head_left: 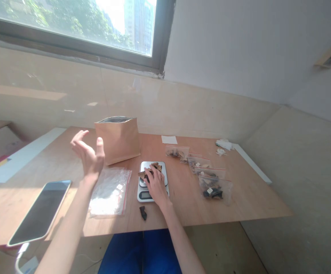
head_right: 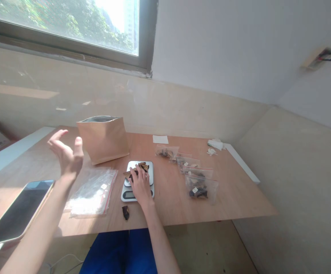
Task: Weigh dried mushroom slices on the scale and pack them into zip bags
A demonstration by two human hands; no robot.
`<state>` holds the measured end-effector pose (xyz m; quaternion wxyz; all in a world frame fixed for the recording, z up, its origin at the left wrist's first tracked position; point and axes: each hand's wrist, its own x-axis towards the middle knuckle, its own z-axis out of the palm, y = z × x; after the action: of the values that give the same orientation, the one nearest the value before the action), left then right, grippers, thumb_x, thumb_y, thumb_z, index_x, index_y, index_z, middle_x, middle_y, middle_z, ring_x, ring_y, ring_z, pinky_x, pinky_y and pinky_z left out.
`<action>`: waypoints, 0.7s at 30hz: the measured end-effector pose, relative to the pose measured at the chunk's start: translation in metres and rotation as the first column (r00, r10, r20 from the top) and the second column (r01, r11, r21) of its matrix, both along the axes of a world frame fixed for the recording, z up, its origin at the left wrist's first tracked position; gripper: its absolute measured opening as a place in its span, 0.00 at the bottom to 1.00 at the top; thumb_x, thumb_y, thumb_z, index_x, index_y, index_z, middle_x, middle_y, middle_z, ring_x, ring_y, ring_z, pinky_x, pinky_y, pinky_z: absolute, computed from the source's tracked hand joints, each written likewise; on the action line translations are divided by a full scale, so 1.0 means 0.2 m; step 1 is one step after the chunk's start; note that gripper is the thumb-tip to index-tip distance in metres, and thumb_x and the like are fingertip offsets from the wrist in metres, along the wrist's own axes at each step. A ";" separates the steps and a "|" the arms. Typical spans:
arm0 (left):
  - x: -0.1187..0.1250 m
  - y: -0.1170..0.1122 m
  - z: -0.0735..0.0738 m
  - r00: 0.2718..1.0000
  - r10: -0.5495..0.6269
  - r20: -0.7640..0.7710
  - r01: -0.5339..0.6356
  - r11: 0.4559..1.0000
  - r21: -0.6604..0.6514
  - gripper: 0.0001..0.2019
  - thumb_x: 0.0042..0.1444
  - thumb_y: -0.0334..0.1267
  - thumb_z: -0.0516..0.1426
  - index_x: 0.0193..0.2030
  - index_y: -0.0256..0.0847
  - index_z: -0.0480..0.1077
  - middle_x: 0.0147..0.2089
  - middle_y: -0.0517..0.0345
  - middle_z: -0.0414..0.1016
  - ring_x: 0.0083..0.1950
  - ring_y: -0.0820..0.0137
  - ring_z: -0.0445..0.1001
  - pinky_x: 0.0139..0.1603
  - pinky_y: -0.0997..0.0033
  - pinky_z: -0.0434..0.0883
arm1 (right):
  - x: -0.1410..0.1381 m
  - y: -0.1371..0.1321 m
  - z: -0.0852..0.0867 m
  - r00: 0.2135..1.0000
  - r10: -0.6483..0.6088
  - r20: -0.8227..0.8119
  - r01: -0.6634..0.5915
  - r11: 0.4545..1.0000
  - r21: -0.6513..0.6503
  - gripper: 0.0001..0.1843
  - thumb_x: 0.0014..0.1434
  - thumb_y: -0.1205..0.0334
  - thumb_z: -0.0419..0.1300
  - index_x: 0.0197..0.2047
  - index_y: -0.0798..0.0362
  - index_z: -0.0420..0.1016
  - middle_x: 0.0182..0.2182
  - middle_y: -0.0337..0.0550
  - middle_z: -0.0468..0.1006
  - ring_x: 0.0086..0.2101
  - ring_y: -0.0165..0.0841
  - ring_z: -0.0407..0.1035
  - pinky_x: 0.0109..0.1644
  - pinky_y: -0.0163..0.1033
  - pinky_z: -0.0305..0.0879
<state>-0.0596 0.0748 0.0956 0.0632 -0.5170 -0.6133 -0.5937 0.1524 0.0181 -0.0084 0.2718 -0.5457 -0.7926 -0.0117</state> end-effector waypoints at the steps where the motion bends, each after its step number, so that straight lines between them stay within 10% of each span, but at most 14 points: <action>1: 0.03 -0.06 -0.04 0.999 0.018 -0.035 -0.018 1.000 0.010 0.21 0.57 0.40 0.53 0.55 0.33 0.56 0.58 0.43 0.58 0.62 0.57 0.55 0.62 0.46 0.53 | 0.01 -0.02 0.00 1.000 -0.016 -0.012 0.016 1.000 -0.010 0.22 0.63 0.59 0.48 0.61 0.50 0.59 0.58 0.52 0.62 0.55 0.43 0.58 0.54 0.52 0.59; 5: 0.21 -0.35 -0.30 0.968 -0.245 -0.056 0.242 0.969 -0.055 0.12 0.57 0.42 0.51 0.44 0.38 0.63 0.48 0.49 0.65 0.54 0.61 0.64 0.50 0.56 0.66 | 0.10 -0.11 -0.01 0.991 -0.085 -0.102 0.082 0.996 -0.039 0.26 0.64 0.54 0.47 0.63 0.49 0.54 0.59 0.52 0.59 0.55 0.42 0.58 0.54 0.49 0.59; 11: 0.41 -0.70 -0.65 0.838 -0.539 0.083 0.525 0.755 -0.393 0.10 0.58 0.39 0.49 0.46 0.44 0.65 0.48 0.51 0.65 0.52 0.63 0.67 0.52 0.57 0.68 | 0.14 -0.15 -0.02 0.970 -0.150 -0.189 0.144 0.989 -0.044 0.21 0.64 0.60 0.46 0.59 0.48 0.61 0.55 0.51 0.63 0.51 0.40 0.62 0.51 0.47 0.61; 16: 0.42 -0.72 -0.67 0.839 -0.515 0.176 0.539 0.741 -0.400 0.13 0.59 0.40 0.48 0.49 0.43 0.63 0.51 0.48 0.64 0.54 0.62 0.66 0.53 0.54 0.67 | 0.10 -0.11 0.03 0.981 -0.077 -0.178 0.069 0.996 -0.050 0.18 0.61 0.60 0.52 0.54 0.46 0.67 0.52 0.49 0.65 0.51 0.40 0.61 0.53 0.47 0.60; 21: 0.39 -0.48 -0.57 0.845 -0.530 0.074 0.518 0.774 -0.365 0.16 0.60 0.36 0.46 0.55 0.42 0.60 0.58 0.47 0.61 0.62 0.62 0.58 0.61 0.52 0.59 | 0.11 -0.11 0.01 0.977 -0.085 -0.197 0.074 0.995 -0.064 0.12 0.58 0.63 0.56 0.45 0.47 0.73 0.47 0.47 0.68 0.47 0.41 0.63 0.51 0.48 0.63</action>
<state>0.0186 -0.0222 -0.0190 -0.1933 -0.6792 -0.5449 -0.4521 0.1750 -0.0045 -0.0072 0.3337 -0.5828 -0.7389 0.0545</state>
